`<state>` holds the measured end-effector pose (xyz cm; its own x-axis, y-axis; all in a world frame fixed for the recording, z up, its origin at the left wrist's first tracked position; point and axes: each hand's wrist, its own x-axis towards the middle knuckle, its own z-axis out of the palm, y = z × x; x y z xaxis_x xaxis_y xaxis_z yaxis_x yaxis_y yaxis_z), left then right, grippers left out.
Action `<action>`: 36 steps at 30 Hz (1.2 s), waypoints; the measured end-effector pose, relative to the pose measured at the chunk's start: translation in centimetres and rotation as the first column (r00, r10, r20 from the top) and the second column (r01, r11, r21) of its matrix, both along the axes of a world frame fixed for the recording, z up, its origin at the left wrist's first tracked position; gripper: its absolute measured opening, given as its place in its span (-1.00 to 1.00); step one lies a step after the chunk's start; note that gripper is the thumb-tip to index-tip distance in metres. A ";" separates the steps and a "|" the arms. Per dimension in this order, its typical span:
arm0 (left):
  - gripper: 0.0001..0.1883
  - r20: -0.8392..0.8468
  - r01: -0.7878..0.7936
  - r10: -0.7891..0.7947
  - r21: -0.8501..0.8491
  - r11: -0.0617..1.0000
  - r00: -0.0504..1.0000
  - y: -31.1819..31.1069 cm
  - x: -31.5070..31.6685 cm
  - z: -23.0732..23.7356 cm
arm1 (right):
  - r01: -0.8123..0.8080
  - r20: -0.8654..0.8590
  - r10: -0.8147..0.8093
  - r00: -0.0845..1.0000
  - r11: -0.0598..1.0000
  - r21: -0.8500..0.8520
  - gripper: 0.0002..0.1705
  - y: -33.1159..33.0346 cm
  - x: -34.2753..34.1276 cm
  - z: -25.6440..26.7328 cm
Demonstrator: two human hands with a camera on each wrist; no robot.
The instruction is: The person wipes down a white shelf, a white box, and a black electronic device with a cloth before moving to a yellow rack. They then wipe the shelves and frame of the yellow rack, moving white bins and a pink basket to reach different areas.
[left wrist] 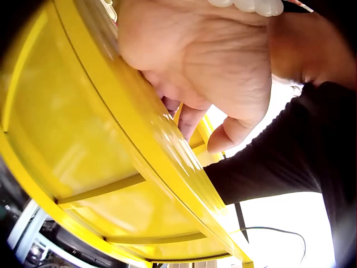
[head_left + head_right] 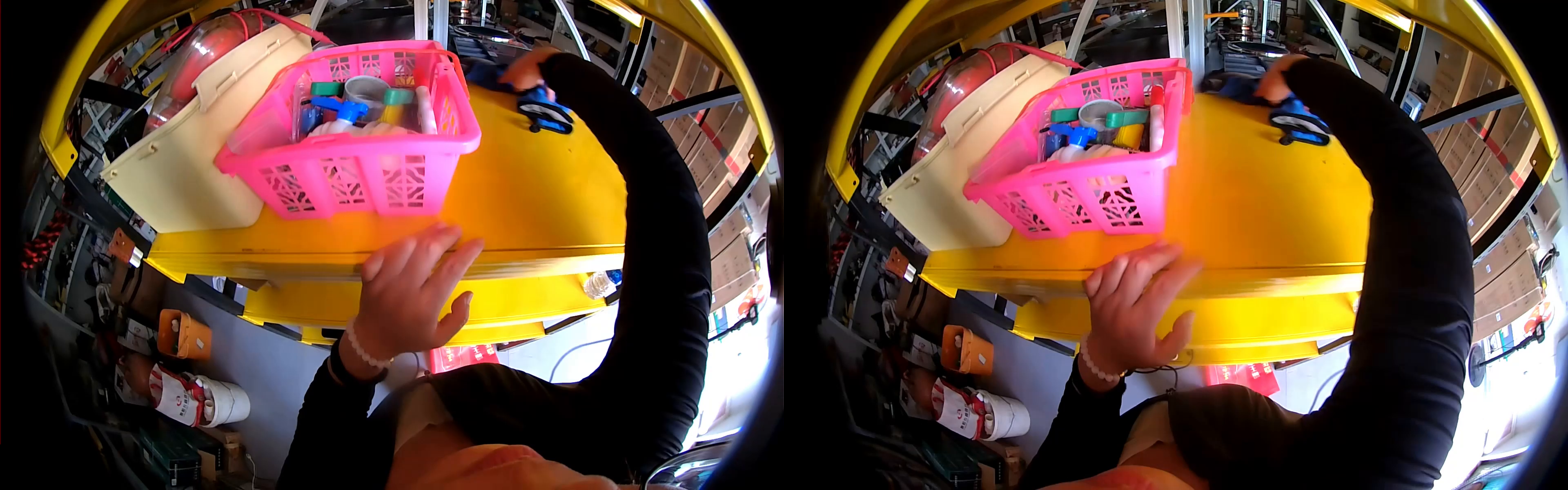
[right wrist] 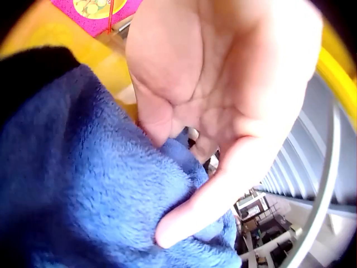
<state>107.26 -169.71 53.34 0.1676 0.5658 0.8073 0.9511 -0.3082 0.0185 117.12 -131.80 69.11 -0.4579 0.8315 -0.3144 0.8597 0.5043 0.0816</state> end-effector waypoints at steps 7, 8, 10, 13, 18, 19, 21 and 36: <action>-0.50 0.058 0.002 -0.002 0.001 1.000 0.998 0.2 0.7 0.0 | 0.451 -0.123 -0.434 0.892 0.866 0.216 -0.45 0.0 14.9 -1.4; -0.50 0.062 0.000 0.000 0.004 1.000 0.998 0.1 0.8 0.1 | 0.465 -0.144 -0.443 0.885 0.855 0.228 -0.44 -0.9 16.6 -1.8; -0.49 0.082 0.004 -0.005 0.013 1.000 0.997 0.2 0.9 0.0 | 0.445 -0.119 -0.428 0.896 0.861 0.247 -0.42 -1.0 20.2 -2.1; -0.49 0.084 -0.002 0.002 0.001 1.000 0.996 0.0 1.0 0.1 | 0.377 -0.025 -0.384 0.923 0.890 0.257 -0.40 -1.5 23.0 -2.6; -0.51 0.098 -0.007 0.008 -0.011 1.000 0.995 -0.3 1.5 0.6 | 0.174 0.067 -0.192 0.979 0.962 0.209 -0.14 -10.3 21.6 -2.0; -0.51 0.093 -0.021 0.022 -0.017 1.000 0.995 -0.3 1.7 0.7 | 0.049 0.142 -0.073 0.987 0.985 0.167 -0.09 -11.8 21.1 -2.3; -0.52 0.082 -0.043 0.045 -0.028 0.999 0.996 -0.3 1.9 0.7 | -0.045 0.127 0.021 0.992 0.981 0.191 -0.03 -15.1 18.7 -4.0; -0.69 0.130 0.055 -0.060 0.044 0.998 0.990 0.3 2.1 0.8 | 0.121 -0.345 0.281 0.896 0.591 0.797 -0.68 -23.9 23.4 -11.9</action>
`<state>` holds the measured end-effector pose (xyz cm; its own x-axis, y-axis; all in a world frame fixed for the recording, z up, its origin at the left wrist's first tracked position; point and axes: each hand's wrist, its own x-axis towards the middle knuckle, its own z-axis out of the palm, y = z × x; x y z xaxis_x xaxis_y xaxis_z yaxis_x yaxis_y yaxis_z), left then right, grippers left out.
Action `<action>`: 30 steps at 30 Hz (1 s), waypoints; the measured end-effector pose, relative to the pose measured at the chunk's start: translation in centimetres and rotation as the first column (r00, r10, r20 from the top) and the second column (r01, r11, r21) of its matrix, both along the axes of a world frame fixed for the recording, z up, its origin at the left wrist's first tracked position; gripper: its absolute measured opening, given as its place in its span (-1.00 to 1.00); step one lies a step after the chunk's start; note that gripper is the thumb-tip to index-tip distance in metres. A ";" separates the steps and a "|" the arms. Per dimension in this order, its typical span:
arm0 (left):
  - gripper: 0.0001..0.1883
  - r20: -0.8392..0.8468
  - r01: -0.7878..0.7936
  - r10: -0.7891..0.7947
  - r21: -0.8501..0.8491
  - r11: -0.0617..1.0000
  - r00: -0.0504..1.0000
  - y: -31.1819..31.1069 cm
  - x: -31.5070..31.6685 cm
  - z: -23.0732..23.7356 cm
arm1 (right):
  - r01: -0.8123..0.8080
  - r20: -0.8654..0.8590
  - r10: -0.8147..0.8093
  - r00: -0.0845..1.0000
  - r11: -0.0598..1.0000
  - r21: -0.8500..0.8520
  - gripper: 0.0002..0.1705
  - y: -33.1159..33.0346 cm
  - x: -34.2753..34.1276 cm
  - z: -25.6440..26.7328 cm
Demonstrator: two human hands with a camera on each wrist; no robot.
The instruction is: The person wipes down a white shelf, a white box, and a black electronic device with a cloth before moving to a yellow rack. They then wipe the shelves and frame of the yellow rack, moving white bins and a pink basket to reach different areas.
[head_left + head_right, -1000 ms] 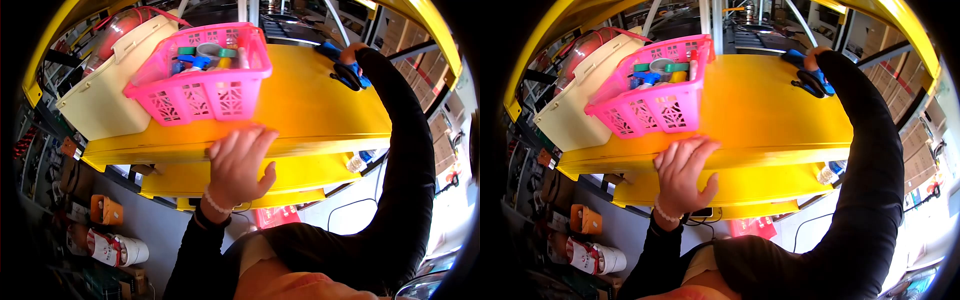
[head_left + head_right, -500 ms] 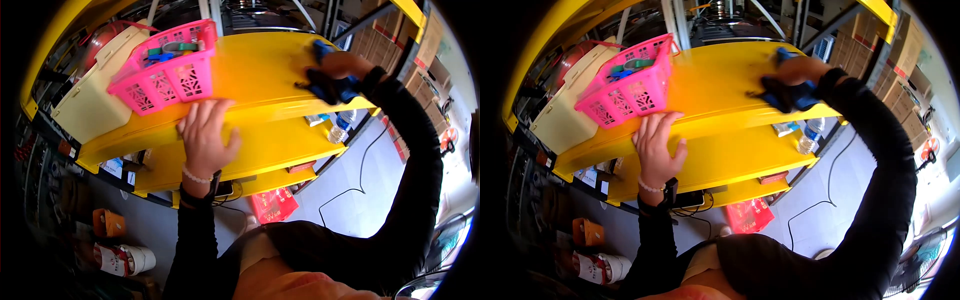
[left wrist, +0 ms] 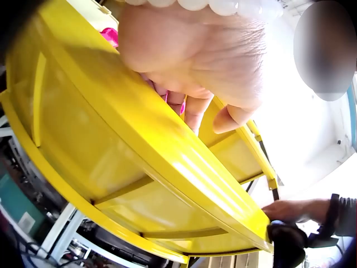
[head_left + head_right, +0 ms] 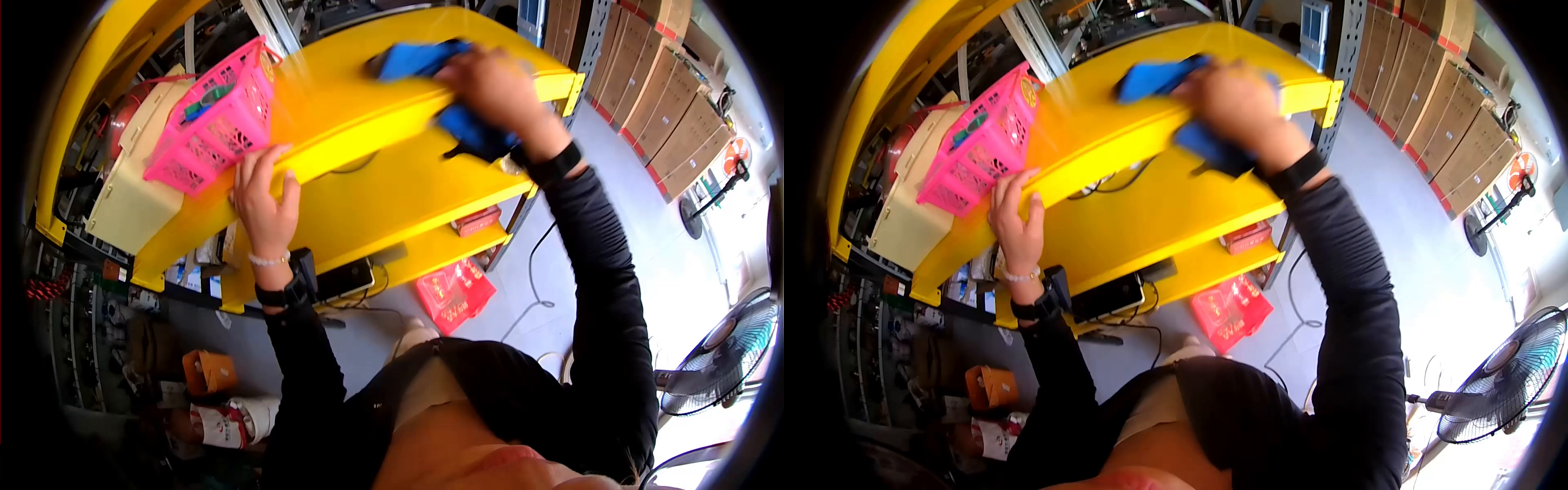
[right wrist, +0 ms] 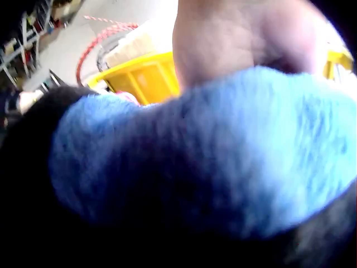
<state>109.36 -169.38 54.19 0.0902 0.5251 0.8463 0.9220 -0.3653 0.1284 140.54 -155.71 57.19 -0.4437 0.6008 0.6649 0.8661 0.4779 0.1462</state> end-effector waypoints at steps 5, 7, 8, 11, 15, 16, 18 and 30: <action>-0.84 0.314 0.074 -0.142 0.217 0.973 0.939 -3.8 3.5 1.3 | 0.180 -0.190 -0.147 0.971 0.969 0.167 -0.62 4.5 9.7 -2.3; -0.90 0.299 0.430 -0.551 0.385 0.817 0.779 -7.8 6.1 2.7 | 0.119 -0.312 -0.056 0.949 0.975 0.187 -0.60 3.8 10.1 -3.1; -0.89 0.101 0.615 -0.656 0.266 0.743 0.748 -9.4 5.6 3.9 | 0.090 -0.373 -0.057 0.926 0.993 0.072 -0.60 2.3 9.6 -2.9; -0.62 -0.030 0.756 -0.755 0.045 0.653 0.655 -13.2 6.6 5.5 | -0.075 -0.522 0.013 0.853 0.992 -0.098 -0.64 -3.2 6.7 -3.9; -0.51 0.088 0.861 -0.861 0.049 0.507 0.501 -15.1 7.1 4.7 | -0.391 -0.451 0.267 0.852 0.897 -0.208 -0.72 -8.1 1.6 -8.1; -0.52 0.104 0.866 -0.865 0.055 0.498 0.491 -15.8 6.9 4.3 | -0.430 -0.400 0.314 0.861 0.870 -0.242 -0.72 -8.7 0.2 -9.0; -0.55 0.122 0.868 -0.866 0.051 0.494 0.485 -16.9 6.7 3.9 | -0.492 -0.332 0.397 0.856 0.822 -0.285 -0.71 -9.3 -2.3 -10.7; -0.70 0.172 0.815 -0.812 0.073 0.575 0.557 -21.4 6.6 2.8 | -0.530 -0.138 0.529 0.837 0.720 -0.449 -0.58 -7.3 -7.1 -13.1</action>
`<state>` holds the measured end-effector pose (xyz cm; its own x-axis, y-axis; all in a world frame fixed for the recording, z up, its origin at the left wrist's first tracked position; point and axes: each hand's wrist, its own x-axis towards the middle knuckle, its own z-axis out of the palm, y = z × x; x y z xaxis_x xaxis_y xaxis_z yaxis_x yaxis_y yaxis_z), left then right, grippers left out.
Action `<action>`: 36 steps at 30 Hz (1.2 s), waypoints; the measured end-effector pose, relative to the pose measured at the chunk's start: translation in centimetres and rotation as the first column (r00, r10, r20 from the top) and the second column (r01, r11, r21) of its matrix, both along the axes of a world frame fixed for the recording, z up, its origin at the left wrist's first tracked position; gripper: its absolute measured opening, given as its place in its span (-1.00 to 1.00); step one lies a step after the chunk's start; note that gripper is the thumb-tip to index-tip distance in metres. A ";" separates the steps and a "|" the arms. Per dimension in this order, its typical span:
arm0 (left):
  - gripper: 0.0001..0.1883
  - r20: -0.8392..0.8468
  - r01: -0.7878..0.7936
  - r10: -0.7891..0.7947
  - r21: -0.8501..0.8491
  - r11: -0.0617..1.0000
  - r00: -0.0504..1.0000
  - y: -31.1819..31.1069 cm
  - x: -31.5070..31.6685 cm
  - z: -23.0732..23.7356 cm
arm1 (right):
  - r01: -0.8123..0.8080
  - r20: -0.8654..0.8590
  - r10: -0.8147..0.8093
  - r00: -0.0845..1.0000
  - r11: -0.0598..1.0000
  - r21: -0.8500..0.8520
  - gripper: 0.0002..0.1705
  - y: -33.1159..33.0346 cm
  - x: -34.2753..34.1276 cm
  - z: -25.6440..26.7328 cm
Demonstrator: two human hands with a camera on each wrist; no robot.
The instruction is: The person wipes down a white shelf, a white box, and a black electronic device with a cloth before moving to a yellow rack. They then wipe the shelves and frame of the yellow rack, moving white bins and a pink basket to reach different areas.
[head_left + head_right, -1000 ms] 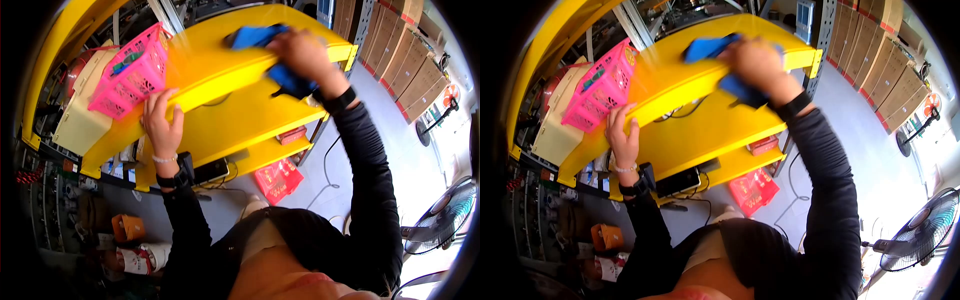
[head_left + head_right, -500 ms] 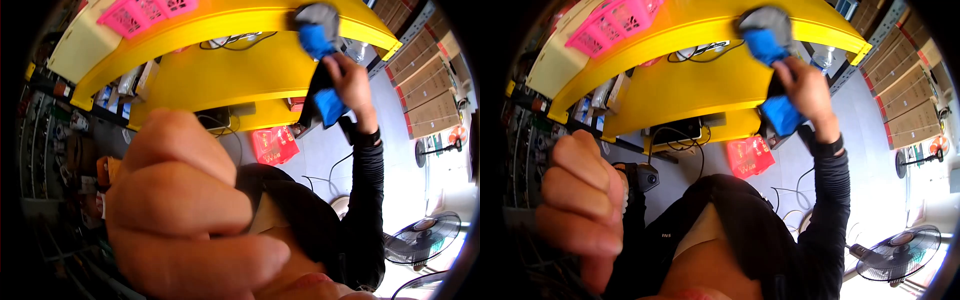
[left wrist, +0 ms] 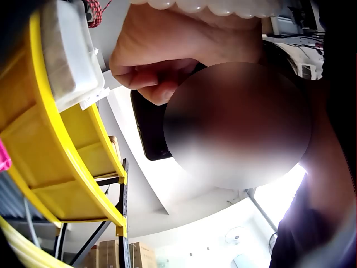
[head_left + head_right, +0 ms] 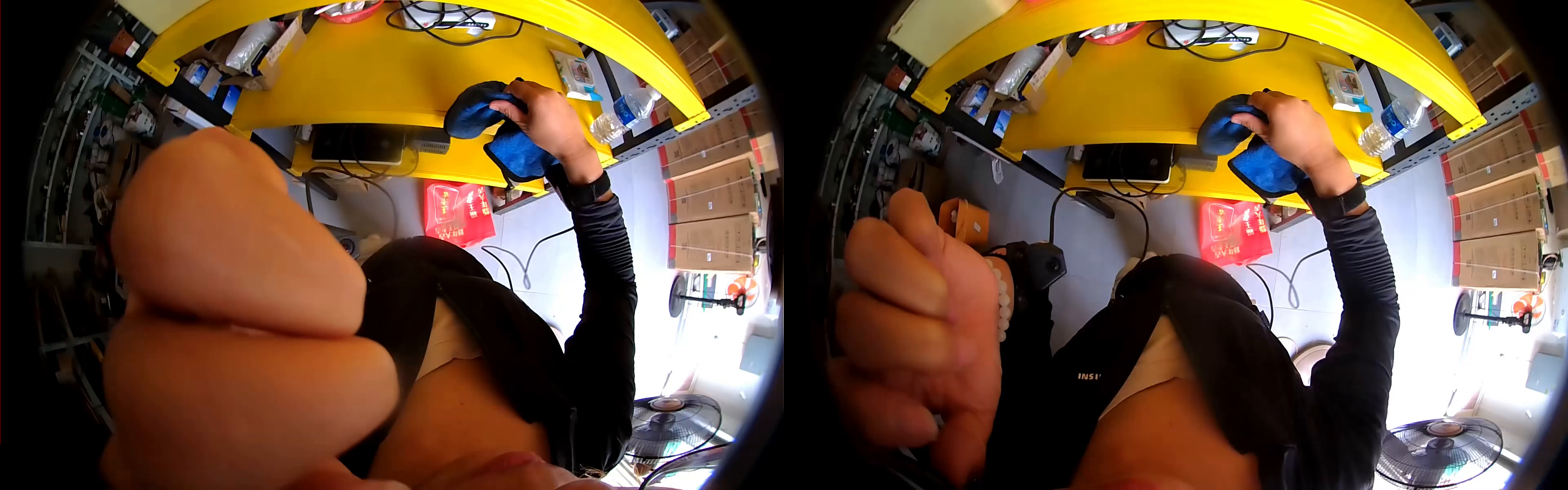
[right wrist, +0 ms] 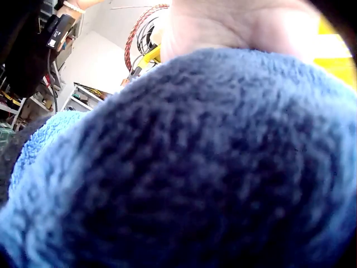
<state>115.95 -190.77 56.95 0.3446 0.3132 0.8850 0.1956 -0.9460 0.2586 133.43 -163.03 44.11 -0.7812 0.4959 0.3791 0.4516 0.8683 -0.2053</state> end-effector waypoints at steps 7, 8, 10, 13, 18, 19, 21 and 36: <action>-0.79 0.023 -0.058 0.058 0.025 0.998 0.998 -1.0 0.3 -0.3 | -0.045 0.008 0.045 0.999 0.998 0.044 -0.60 0.0 -0.1 -0.7; -0.80 0.026 -0.065 0.064 0.039 0.997 0.998 -1.3 0.4 -0.4 | -0.060 -0.001 0.061 0.998 0.994 0.087 -0.60 0.2 -0.3 -0.4; -0.82 0.034 -0.077 0.076 0.039 0.996 0.997 -1.5 0.7 -0.6 | -0.117 -0.031 0.123 0.992 0.979 0.166 -0.60 0.8 -0.6 -0.1; -0.85 0.042 -0.100 0.098 0.043 0.994 0.994 -1.0 1.2 -0.6 | -0.211 0.088 0.191 0.978 0.883 0.419 -0.76 1.5 -1.4 1.5; -0.87 0.049 -0.198 0.194 0.091 0.976 0.980 0.3 2.0 -0.3 | -0.401 0.226 0.331 0.916 0.762 0.508 -0.61 4.5 -3.5 -1.4; -0.88 0.070 -0.239 0.233 0.107 0.965 0.970 0.7 2.1 -0.4 | -0.442 0.249 0.368 0.896 0.789 0.426 -0.55 5.2 -3.9 -3.4; -0.88 0.139 -0.359 0.343 0.106 0.927 0.929 2.7 1.9 -1.5 | -0.345 0.294 0.374 0.880 0.927 -0.146 -0.40 4.5 -3.1 -6.1; -0.08 -0.873 -0.960 0.401 -0.243 0.139 0.279 26.4 -2.6 -24.4 | 0.466 0.107 -0.458 0.883 0.824 -0.323 -0.35 6.6 -5.6 -13.4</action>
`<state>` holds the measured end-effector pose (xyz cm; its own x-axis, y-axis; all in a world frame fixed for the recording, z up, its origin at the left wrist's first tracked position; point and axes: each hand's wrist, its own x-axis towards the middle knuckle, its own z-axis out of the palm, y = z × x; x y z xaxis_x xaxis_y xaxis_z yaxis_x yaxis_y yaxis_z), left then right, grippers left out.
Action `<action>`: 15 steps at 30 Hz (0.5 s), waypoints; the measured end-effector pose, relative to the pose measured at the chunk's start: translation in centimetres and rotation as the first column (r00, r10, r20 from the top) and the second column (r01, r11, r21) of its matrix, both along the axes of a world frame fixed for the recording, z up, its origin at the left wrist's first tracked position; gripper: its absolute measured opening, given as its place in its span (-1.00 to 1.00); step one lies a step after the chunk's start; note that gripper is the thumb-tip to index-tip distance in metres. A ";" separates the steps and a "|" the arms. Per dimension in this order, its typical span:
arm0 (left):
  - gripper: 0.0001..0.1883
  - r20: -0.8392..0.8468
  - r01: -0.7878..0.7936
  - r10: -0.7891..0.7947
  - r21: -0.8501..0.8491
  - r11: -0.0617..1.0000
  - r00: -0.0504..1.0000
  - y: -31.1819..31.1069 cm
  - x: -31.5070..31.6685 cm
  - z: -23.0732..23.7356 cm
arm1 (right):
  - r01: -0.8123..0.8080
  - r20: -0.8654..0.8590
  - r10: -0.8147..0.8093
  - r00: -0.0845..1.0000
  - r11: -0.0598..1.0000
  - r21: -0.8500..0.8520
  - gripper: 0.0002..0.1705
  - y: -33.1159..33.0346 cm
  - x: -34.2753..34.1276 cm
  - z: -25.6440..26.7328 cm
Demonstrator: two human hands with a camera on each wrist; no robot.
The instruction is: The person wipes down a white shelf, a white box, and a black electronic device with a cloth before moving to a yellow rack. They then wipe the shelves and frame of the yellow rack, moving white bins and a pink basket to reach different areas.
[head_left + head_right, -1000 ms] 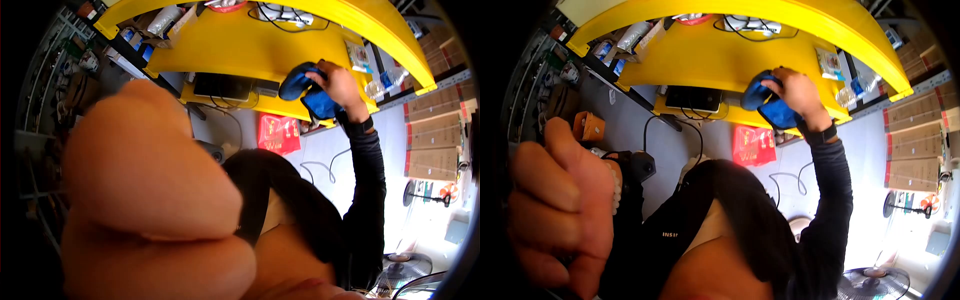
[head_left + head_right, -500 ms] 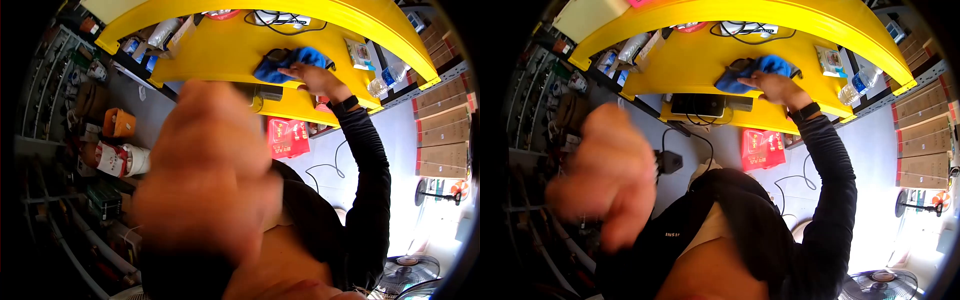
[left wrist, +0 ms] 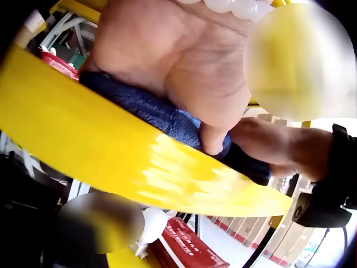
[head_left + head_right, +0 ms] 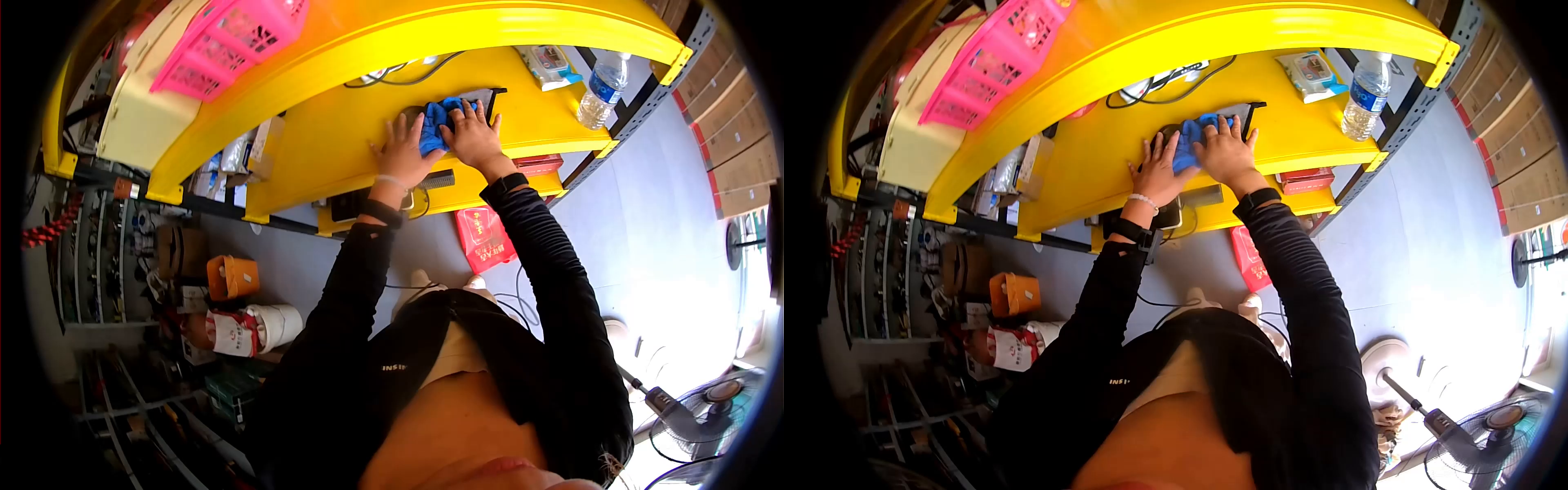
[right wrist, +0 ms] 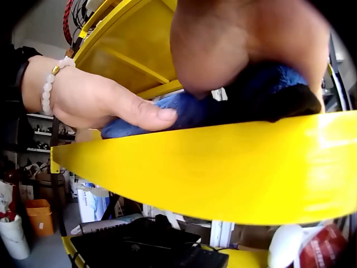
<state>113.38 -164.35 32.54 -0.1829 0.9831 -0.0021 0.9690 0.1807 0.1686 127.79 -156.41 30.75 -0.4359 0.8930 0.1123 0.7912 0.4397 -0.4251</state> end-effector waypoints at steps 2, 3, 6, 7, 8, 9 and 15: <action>-0.03 0.068 0.107 -0.111 0.059 0.992 0.991 3.7 -0.6 -1.7 | 0.049 -0.011 -0.049 0.999 0.999 -0.002 -0.35 1.7 1.6 0.4; -0.01 0.102 0.157 -0.166 0.088 0.984 0.981 5.0 -0.4 -2.4 | 0.071 -0.015 -0.071 0.997 0.997 -0.005 -0.35 2.9 2.6 0.2; 0.02 0.076 0.167 -0.165 -0.011 0.986 0.983 8.7 4.5 0.0 | 0.198 -0.007 -0.198 0.980 0.979 0.039 -0.36 7.8 5.4 -2.8; 0.03 0.093 0.166 -0.162 -0.036 0.985 0.982 9.6 5.6 0.0 | 0.243 0.018 -0.244 0.970 0.969 0.036 -0.37 8.1 6.2 -2.5; 0.00 0.114 0.183 -0.179 -0.023 0.983 0.977 9.8 6.3 0.0 | 0.264 0.012 -0.264 0.965 0.965 0.000 -0.36 7.0 7.1 -0.6; -0.02 0.094 0.205 -0.203 -0.015 0.979 0.975 9.5 6.4 0.0 | 0.295 0.035 -0.297 0.954 0.954 0.045 -0.35 6.1 7.1 -0.4; -0.15 -0.006 0.256 -0.256 0.049 0.965 0.967 2.6 2.2 -1.0 | 0.310 0.068 -0.332 0.941 0.924 0.225 -0.38 0.1 2.3 -1.3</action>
